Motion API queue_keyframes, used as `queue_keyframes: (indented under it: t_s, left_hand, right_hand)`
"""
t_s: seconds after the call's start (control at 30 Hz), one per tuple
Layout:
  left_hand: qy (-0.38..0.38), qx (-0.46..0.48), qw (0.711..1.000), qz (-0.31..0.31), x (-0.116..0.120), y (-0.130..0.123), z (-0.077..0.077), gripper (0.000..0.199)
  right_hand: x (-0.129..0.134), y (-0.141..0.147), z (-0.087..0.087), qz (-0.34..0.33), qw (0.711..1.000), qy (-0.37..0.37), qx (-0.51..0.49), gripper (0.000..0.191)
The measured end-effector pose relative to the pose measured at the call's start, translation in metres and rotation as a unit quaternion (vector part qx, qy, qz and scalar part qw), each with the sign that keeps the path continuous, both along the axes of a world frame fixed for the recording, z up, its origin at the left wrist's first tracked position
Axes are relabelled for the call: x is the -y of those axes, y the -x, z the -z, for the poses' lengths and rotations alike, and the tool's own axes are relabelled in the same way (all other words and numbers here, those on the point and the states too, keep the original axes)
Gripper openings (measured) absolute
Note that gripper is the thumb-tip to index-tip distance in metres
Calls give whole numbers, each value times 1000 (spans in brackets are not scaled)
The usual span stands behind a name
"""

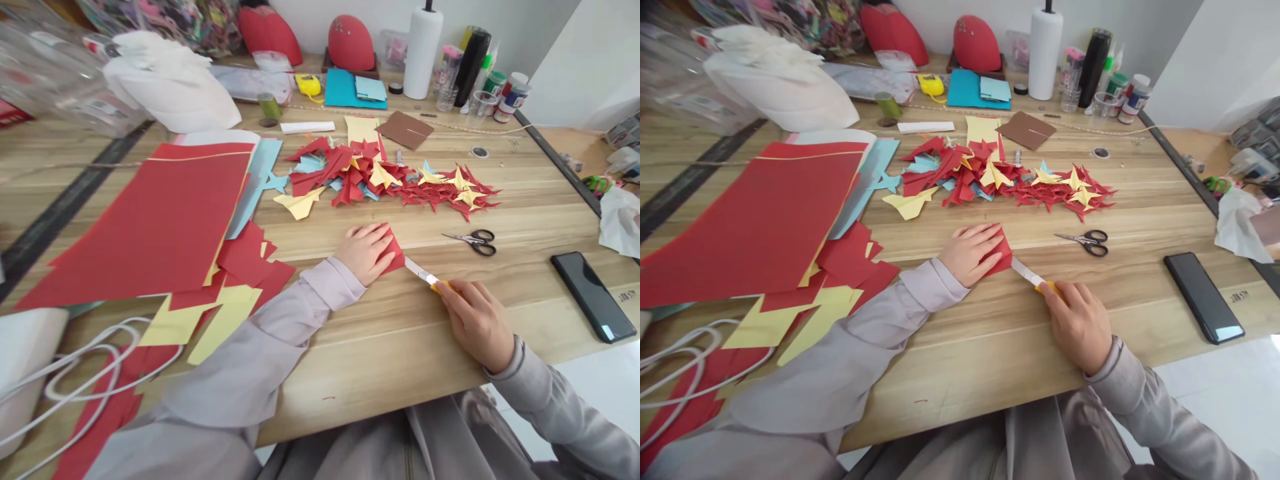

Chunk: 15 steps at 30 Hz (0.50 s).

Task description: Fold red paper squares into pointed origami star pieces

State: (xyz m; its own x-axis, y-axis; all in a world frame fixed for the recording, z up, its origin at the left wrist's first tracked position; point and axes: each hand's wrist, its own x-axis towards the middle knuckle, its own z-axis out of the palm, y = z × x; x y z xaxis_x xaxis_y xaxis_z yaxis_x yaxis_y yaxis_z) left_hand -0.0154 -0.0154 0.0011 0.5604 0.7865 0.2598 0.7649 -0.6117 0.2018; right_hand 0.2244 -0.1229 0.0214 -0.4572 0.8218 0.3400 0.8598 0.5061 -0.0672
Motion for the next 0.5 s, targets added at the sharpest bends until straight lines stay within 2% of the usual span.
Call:
queue_keyframes:
  t_s: [0.23,0.5]
  left_hand:
    - [33,23,999,-5,-4,3,0,42]
    - [64,31,997,2,-7,7,-5,46]
  right_hand:
    - [6,0,-4,-17,998,52,29,36]
    - [10,6,-11,-31,997,59,41,35]
